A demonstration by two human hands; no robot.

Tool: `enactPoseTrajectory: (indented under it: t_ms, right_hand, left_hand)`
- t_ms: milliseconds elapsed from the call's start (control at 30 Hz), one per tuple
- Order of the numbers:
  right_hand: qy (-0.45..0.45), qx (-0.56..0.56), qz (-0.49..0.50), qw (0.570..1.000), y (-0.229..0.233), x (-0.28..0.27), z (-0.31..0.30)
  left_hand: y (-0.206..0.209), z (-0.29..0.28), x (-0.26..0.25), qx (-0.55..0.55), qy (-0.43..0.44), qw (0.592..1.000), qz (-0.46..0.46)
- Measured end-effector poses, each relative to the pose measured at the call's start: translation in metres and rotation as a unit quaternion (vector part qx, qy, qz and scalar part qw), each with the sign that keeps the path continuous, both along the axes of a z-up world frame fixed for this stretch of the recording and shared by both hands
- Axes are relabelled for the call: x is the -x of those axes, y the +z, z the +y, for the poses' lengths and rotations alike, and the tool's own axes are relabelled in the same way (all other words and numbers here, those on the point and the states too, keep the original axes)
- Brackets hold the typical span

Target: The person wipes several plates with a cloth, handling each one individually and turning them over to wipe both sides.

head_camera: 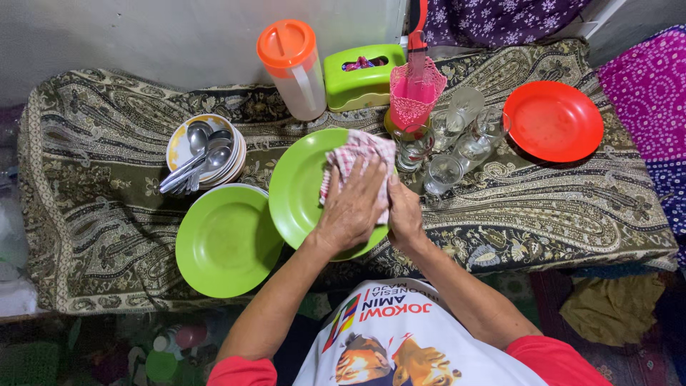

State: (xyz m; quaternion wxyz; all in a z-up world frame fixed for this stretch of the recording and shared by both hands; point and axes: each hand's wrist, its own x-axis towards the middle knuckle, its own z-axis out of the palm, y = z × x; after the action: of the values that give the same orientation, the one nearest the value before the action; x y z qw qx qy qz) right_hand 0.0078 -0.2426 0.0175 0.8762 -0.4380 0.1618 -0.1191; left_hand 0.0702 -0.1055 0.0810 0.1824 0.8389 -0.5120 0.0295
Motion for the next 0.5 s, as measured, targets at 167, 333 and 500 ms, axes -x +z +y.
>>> enactPoseTrajectory:
  t_ms: [167, 333, 500]
  right_hand:
    - [0.008, 0.001, 0.025, 1.0, 0.008, 0.002, 0.002]
    - [-0.033, 0.024, -0.026, 0.999, 0.028, 0.004, -0.006]
    - [-0.07, 0.061, -0.044, 0.995, 0.03, -0.002, -0.015]
  left_hand:
    - [-0.003, -0.01, -0.029, -0.012, 0.124, 0.991, -0.042]
    - [0.007, 0.014, -0.032, -0.075, 0.21, 0.974, -0.041]
    - [0.018, 0.032, -0.006, -0.149, 0.221, 0.964, 0.006]
